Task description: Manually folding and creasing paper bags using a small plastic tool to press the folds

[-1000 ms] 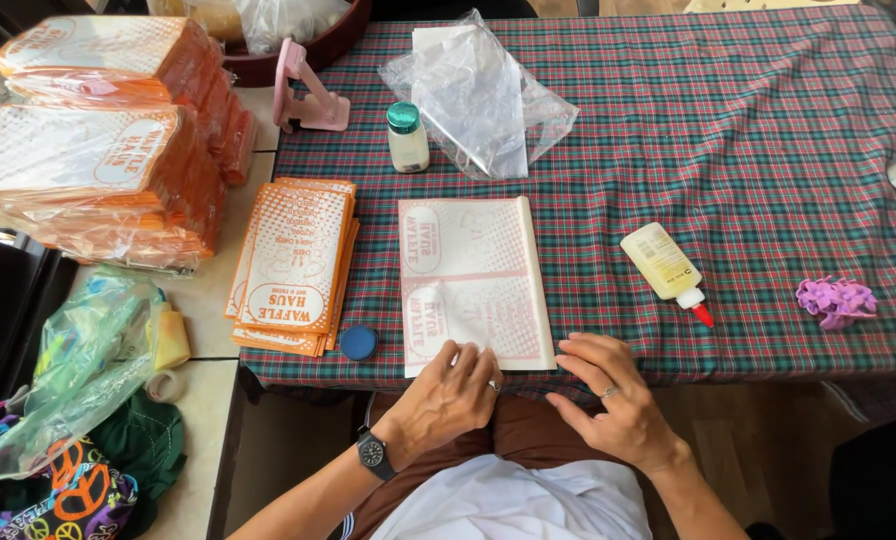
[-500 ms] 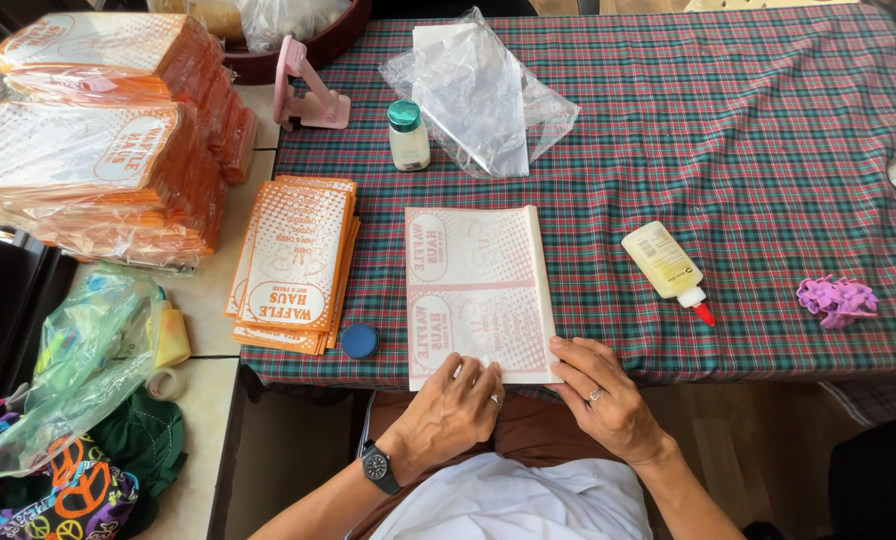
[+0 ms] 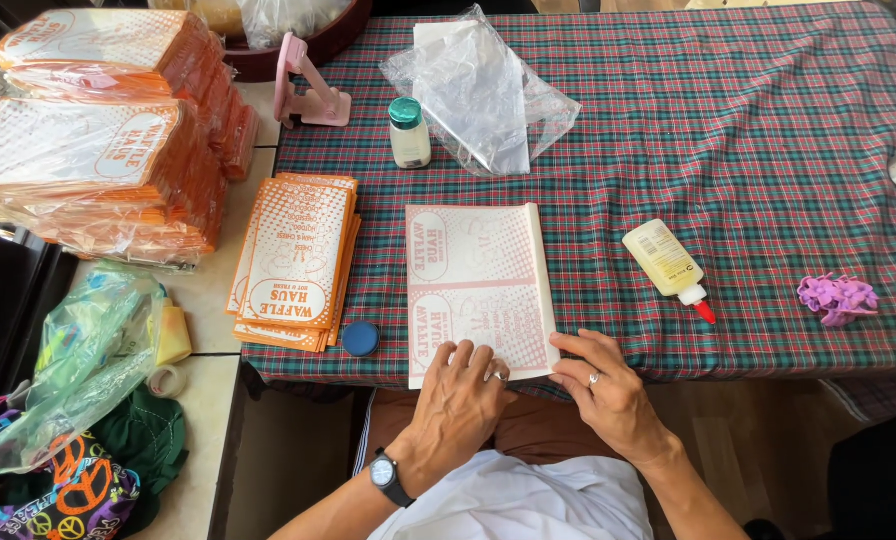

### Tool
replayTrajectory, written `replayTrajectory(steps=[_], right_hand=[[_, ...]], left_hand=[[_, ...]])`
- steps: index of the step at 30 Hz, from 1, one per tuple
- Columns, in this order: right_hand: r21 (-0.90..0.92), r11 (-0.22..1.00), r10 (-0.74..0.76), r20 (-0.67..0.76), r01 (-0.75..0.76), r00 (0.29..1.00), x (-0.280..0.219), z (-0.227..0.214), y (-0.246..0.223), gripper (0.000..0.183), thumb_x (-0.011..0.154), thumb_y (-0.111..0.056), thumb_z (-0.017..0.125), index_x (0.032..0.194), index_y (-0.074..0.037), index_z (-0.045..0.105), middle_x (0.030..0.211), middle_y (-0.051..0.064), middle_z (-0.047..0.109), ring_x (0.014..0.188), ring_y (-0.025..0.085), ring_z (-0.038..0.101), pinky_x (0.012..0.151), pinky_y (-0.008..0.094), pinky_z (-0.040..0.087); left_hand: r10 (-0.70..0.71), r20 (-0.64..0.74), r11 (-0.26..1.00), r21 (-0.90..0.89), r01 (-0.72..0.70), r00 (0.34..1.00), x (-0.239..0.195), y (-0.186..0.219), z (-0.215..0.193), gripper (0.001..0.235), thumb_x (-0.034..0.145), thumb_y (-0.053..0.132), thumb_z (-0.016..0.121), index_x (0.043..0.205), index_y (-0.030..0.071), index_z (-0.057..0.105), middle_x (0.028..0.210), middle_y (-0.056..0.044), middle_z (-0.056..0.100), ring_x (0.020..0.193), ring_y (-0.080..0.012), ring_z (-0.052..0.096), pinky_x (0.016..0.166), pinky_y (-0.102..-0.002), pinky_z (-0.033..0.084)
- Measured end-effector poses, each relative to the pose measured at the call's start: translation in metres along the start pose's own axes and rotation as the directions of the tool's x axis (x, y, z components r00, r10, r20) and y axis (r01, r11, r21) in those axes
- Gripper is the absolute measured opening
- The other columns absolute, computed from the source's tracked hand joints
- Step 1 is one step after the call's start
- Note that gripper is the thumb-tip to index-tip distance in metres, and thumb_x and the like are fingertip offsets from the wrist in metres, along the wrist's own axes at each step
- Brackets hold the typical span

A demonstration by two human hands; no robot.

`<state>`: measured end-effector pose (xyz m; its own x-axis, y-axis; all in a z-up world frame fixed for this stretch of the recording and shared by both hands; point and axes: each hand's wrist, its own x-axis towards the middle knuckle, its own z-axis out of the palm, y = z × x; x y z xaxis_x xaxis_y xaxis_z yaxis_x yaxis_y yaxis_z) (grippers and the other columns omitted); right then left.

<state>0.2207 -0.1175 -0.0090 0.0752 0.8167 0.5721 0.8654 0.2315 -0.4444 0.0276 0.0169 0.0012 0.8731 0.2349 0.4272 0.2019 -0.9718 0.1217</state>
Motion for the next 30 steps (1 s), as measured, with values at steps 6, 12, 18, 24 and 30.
replayTrajectory(steps=[6, 12, 18, 24, 30], right_hand=[[0.034, 0.978, 0.200, 0.093, -0.204, 0.975, 0.006, -0.003, 0.000, 0.007, 0.087, -0.003, 0.075, 0.093, -0.003, 0.071, 0.125, 0.010, 0.067, 0.116, 0.028, 0.065, 0.098, 0.039, 0.053], [0.103, 0.965, 0.231, 0.106, -0.242, 0.967, 0.016, -0.008, -0.004, 0.007, 0.086, -0.004, 0.076, 0.087, -0.005, 0.069, 0.122, 0.008, 0.065, 0.114, 0.025, 0.067, 0.100, 0.036, 0.053], [0.177, 0.955, 0.223, 0.092, -0.236, 0.971, 0.012, -0.016, 0.000, 0.018, 0.090, -0.006, 0.072, 0.107, -0.005, 0.071, 0.131, 0.016, 0.058, 0.117, 0.027, 0.073, 0.105, 0.042, 0.057], [0.164, 0.943, 0.287, 0.043, -0.290, 0.957, 0.013, -0.010, -0.001, 0.004, 0.092, -0.005, 0.069, 0.088, -0.005, 0.067, 0.123, 0.019, 0.065, 0.124, 0.028, 0.066, 0.105, 0.041, 0.054], [0.134, 0.938, 0.317, 0.047, -0.321, 0.947, 0.010, -0.006, 0.003, 0.008, 0.090, -0.005, 0.071, 0.085, -0.007, 0.066, 0.123, 0.019, 0.063, 0.114, 0.026, 0.072, 0.100, 0.040, 0.056]], left_hand=[[-0.059, -0.177, 0.995, -0.087, 0.044, 0.983, 0.010, 0.009, 0.023, 0.025, 0.108, 0.026, 0.061, 0.090, 0.008, 0.061, 0.081, -0.007, 0.053, 0.070, -0.0272, 0.046, 0.064, -0.041, 0.036], [-0.059, -0.097, 0.993, -0.111, 0.048, 0.994, 0.015, 0.000, 0.030, 0.027, 0.106, 0.026, 0.061, 0.085, 0.011, 0.057, 0.079, -0.005, 0.049, 0.070, -0.0269, 0.044, 0.057, -0.041, 0.034], [-0.069, -0.082, 0.982, -0.179, 0.053, 0.994, 0.018, -0.009, 0.037, 0.029, 0.108, 0.029, 0.058, 0.085, 0.011, 0.059, 0.076, -0.004, 0.050, 0.066, -0.0272, 0.046, 0.055, -0.040, 0.035], [-0.105, -0.060, 0.965, -0.247, 0.088, 0.993, 0.020, -0.012, 0.039, 0.025, 0.105, 0.032, 0.060, 0.090, 0.013, 0.062, 0.077, -0.004, 0.053, 0.068, -0.0297, 0.049, 0.055, -0.042, 0.038], [-0.144, -0.083, 0.955, -0.274, 0.116, 0.986, 0.023, -0.012, 0.037, 0.020, 0.100, 0.028, 0.066, 0.088, 0.012, 0.061, 0.071, -0.004, 0.057, 0.067, -0.0301, 0.052, 0.056, -0.042, 0.040]])
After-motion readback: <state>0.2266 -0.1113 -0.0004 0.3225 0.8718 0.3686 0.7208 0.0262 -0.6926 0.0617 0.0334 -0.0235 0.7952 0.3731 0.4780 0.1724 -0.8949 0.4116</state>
